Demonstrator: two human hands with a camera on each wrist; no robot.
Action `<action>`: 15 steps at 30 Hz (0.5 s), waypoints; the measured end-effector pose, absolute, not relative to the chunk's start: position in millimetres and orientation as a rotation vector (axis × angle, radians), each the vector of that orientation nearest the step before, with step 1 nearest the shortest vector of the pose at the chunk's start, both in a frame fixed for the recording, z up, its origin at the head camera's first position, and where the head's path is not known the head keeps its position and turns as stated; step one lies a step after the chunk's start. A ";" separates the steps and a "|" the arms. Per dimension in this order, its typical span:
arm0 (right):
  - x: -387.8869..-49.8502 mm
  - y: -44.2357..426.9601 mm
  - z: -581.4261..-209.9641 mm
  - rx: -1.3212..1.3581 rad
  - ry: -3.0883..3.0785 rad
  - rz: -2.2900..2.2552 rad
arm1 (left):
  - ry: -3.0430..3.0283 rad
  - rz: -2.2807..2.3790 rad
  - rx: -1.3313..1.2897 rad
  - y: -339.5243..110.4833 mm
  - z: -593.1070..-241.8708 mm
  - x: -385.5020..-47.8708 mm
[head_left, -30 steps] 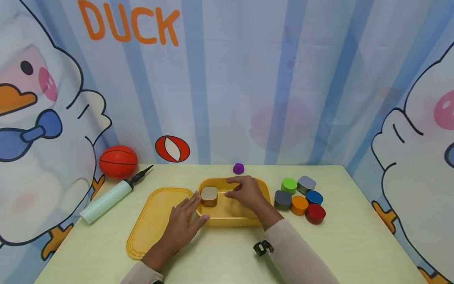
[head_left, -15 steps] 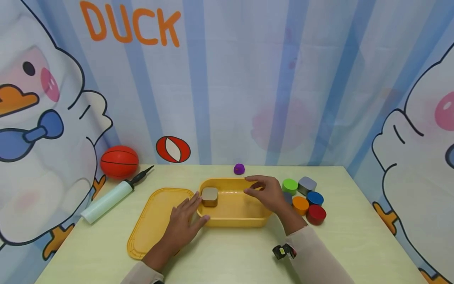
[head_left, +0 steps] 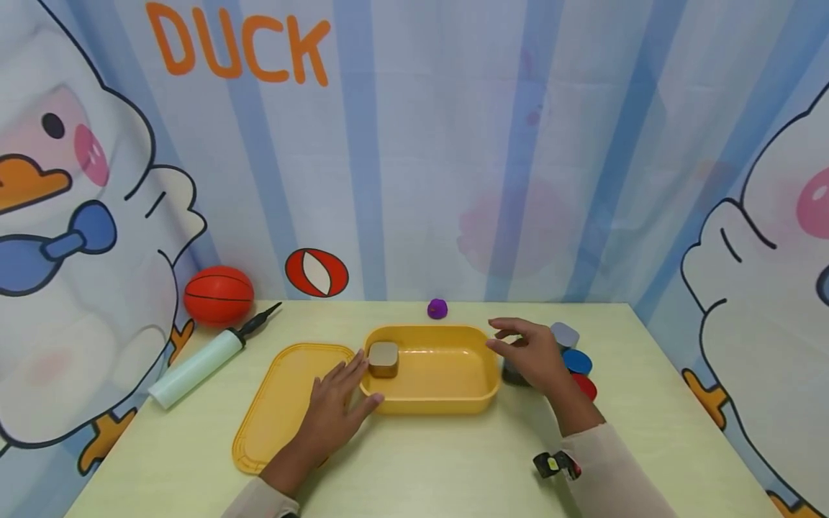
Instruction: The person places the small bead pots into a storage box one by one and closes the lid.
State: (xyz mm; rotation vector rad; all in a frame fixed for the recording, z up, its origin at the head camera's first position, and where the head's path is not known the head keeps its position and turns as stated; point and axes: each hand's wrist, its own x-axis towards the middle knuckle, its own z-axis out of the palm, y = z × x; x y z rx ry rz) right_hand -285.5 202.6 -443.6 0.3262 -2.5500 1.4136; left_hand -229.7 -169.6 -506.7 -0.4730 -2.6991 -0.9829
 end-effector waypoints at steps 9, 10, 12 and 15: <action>-280.1 230.6 -452.7 0.269 -2.602 1.347 | -2.704 -0.973 -0.469 -170.8 -511.9 -231.8; -279.0 232.6 -453.2 0.271 -2.606 1.340 | -2.706 -0.977 -0.468 -171.1 -512.1 -232.0; -277.0 236.5 -454.3 0.277 -2.610 1.340 | -2.714 -0.981 -0.466 -171.3 -512.1 -232.2; -275.1 241.0 -455.7 0.299 -2.604 1.344 | -2.723 -0.995 -0.461 -171.4 -511.4 -232.5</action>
